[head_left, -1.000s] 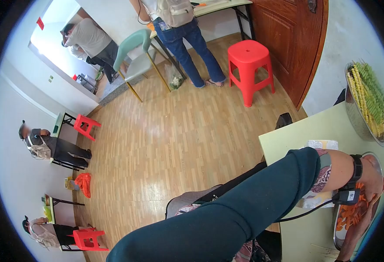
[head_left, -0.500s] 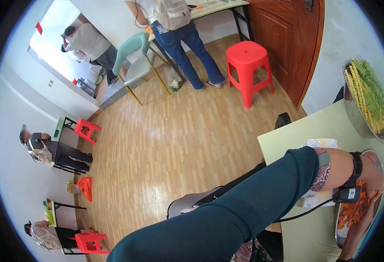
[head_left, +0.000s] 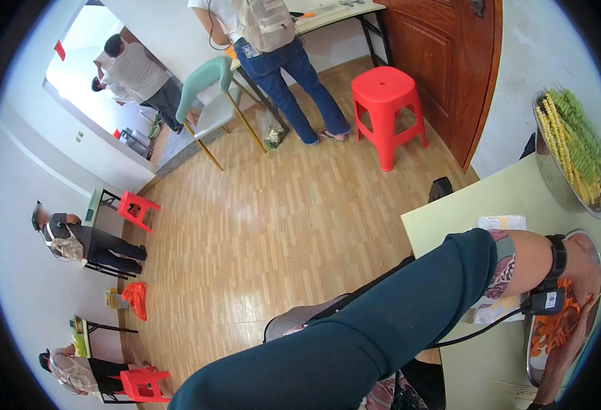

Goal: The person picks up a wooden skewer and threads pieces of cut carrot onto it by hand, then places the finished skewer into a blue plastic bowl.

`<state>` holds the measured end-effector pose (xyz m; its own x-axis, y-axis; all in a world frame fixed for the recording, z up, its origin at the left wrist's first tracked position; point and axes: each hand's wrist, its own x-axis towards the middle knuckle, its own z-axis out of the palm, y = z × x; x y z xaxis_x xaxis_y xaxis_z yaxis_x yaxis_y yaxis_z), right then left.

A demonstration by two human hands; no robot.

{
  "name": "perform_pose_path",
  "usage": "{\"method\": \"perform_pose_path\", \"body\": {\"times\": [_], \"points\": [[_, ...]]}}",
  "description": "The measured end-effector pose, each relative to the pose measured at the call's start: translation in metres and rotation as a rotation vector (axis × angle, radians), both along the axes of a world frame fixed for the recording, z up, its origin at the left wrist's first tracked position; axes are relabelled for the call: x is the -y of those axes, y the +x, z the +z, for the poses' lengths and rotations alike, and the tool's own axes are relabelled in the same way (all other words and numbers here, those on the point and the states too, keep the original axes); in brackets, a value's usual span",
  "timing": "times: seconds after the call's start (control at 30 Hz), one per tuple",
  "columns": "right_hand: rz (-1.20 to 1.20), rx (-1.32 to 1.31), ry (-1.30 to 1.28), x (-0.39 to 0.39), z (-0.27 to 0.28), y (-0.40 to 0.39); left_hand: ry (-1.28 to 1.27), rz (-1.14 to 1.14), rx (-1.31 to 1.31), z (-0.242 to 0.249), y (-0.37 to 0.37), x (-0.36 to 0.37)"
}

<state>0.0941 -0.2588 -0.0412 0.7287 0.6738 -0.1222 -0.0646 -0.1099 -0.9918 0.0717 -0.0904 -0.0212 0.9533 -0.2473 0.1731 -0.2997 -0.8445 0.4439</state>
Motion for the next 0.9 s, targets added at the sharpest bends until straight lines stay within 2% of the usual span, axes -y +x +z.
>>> {"method": "perform_pose_path", "body": {"times": [0.33,0.4,0.43,0.5,0.6,0.9], "points": [[-0.069,0.035,0.007,-0.002,0.0,0.001,-0.03,0.001,-0.033,0.001,0.0,-0.001],[0.112,-0.014,-0.023,0.002,-0.002,0.014,-0.005,0.01,-0.007,0.0,0.0,-0.001],[0.113,-0.014,-0.023,0.003,-0.005,0.015,-0.001,0.0,0.011,0.0,0.0,-0.001],[-0.034,0.041,0.002,-0.004,0.006,-0.01,0.004,-0.009,0.028,-0.002,0.001,-0.002],[-0.081,0.038,0.057,-0.009,0.006,-0.018,-0.027,-0.008,0.059,-0.006,0.001,-0.004],[-0.007,0.0,-0.011,-0.002,0.004,-0.001,0.039,-0.016,0.063,0.0,-0.003,-0.002]]}}
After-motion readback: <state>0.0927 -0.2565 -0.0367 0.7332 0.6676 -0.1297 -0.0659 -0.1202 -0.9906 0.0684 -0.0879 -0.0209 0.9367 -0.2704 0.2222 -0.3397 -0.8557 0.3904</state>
